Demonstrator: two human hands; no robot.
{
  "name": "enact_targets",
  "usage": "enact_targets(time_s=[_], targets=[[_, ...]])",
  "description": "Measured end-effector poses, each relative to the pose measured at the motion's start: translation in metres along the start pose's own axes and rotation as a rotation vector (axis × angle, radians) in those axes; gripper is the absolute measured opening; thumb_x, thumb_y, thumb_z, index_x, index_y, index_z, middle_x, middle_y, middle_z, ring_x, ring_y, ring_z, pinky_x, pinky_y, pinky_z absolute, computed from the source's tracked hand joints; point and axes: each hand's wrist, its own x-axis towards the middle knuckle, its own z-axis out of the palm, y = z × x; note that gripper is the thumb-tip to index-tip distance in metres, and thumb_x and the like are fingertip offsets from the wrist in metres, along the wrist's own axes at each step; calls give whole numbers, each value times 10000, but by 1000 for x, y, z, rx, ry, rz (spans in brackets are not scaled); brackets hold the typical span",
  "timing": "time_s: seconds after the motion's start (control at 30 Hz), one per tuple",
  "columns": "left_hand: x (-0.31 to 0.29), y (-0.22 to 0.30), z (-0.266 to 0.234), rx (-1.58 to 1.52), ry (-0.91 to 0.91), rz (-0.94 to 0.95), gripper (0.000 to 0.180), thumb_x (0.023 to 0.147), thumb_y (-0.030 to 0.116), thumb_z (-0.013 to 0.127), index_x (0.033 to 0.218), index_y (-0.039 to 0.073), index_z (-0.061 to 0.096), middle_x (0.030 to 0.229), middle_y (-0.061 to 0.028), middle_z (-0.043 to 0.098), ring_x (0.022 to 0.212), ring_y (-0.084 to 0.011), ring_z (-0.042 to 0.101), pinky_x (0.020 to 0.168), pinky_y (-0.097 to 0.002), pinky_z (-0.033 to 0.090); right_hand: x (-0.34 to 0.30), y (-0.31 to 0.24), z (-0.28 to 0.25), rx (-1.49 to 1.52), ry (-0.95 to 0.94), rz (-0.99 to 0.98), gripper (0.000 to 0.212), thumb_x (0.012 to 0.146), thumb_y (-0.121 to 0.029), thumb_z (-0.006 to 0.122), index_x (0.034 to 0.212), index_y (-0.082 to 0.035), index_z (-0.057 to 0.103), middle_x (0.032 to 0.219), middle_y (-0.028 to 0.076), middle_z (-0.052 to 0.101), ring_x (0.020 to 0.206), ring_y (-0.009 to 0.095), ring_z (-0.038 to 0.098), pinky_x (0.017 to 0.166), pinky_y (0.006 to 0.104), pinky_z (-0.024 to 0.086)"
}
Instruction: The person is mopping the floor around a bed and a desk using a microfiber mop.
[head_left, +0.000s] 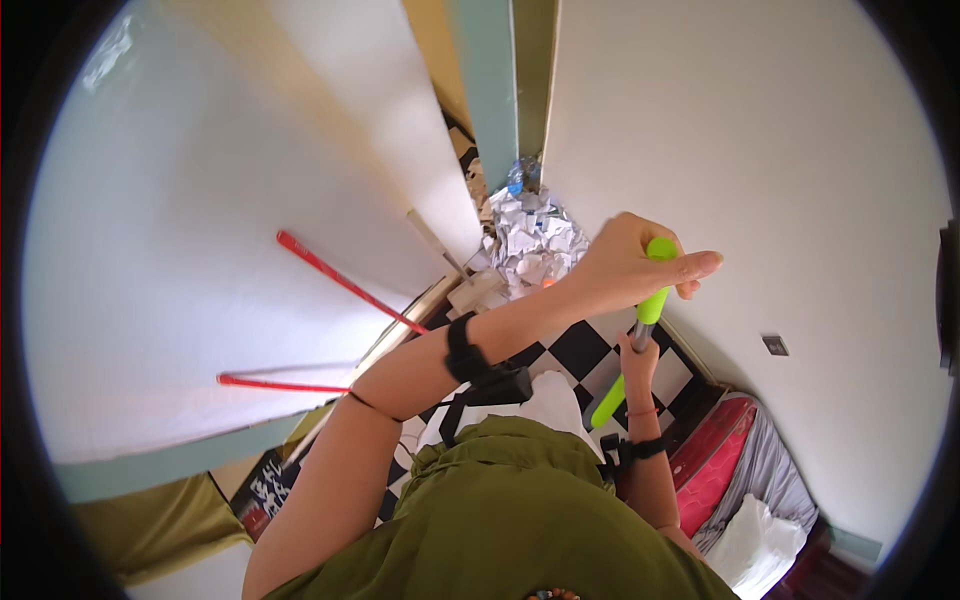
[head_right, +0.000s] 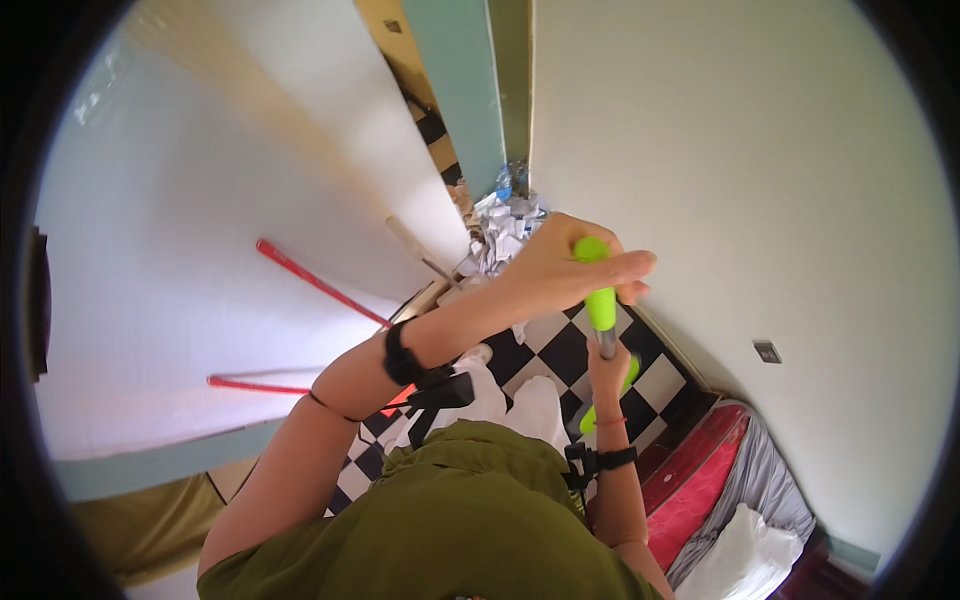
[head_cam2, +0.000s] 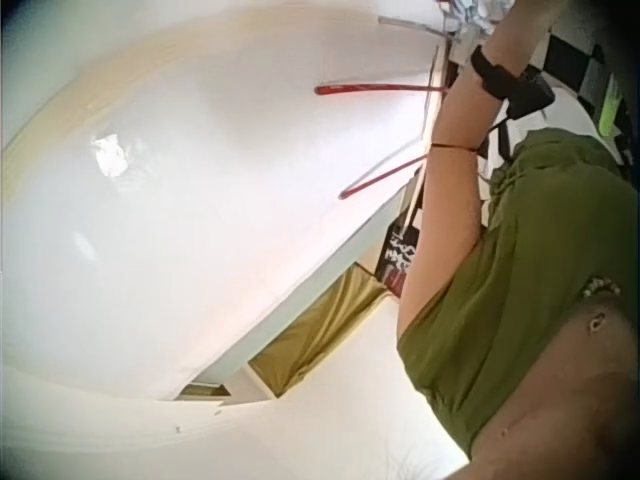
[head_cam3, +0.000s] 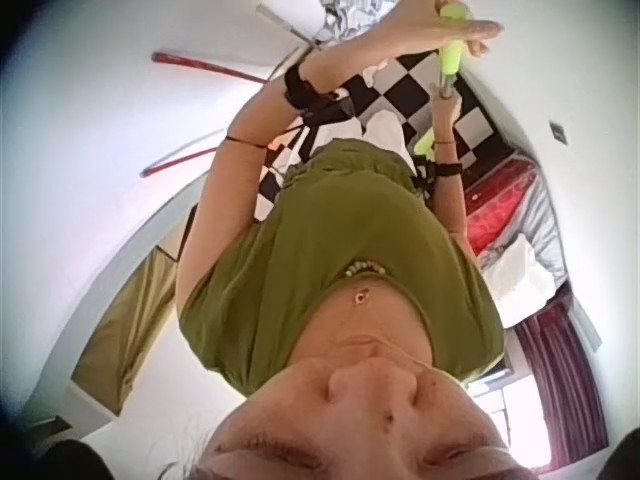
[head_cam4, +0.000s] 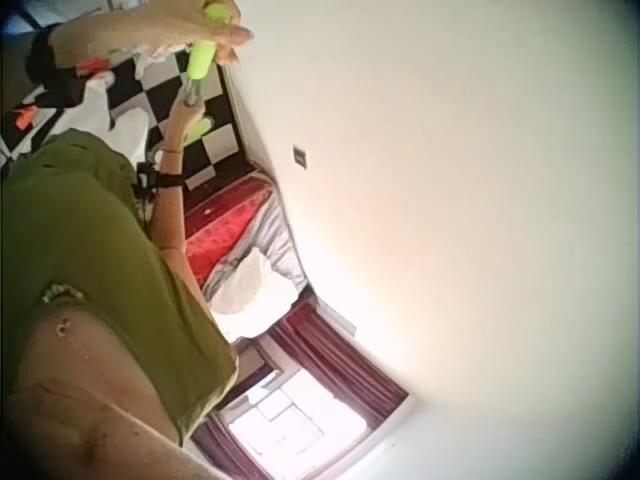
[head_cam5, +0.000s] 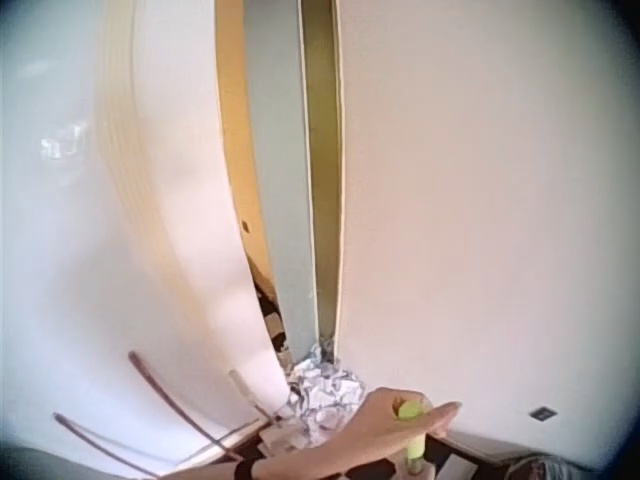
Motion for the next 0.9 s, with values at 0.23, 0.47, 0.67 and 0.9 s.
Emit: enact_targets(time_s=[0.23,0.47,0.67,0.9], targets=[[55,-103,5,12,-360,-119,366,865,318,590,669,10,589,659,-98,632,713,-161,642,673,-267,501,-63,79,27,-18,352,510,292,686,-212,715,660,28,551,508,40,470,509,102,443,479,336,375],[48,-181,-16,-126,-615,-293,313,916,308,508,781,44,409,596,-18,491,702,-128,609,781,-291,504,-83,66,96,229,244,806,329,690,-261,737,580,-38,522,515,-4,490,461,70,437,442,286,375],[76,-117,-37,-146,-513,-232,367,900,317,483,652,53,425,521,15,365,513,-139,579,520,-271,472,-25,17,123,300,367,687,307,703,-267,734,623,-34,551,538,-15,474,517,69,409,471,283,367],[107,-9,-46,-28,-542,35,414,880,273,509,548,51,402,484,11,376,440,-129,540,423,-233,362,88,-59,120,569,427,377,224,737,-171,701,661,-9,566,608,-17,529,535,63,456,456,250,365]])
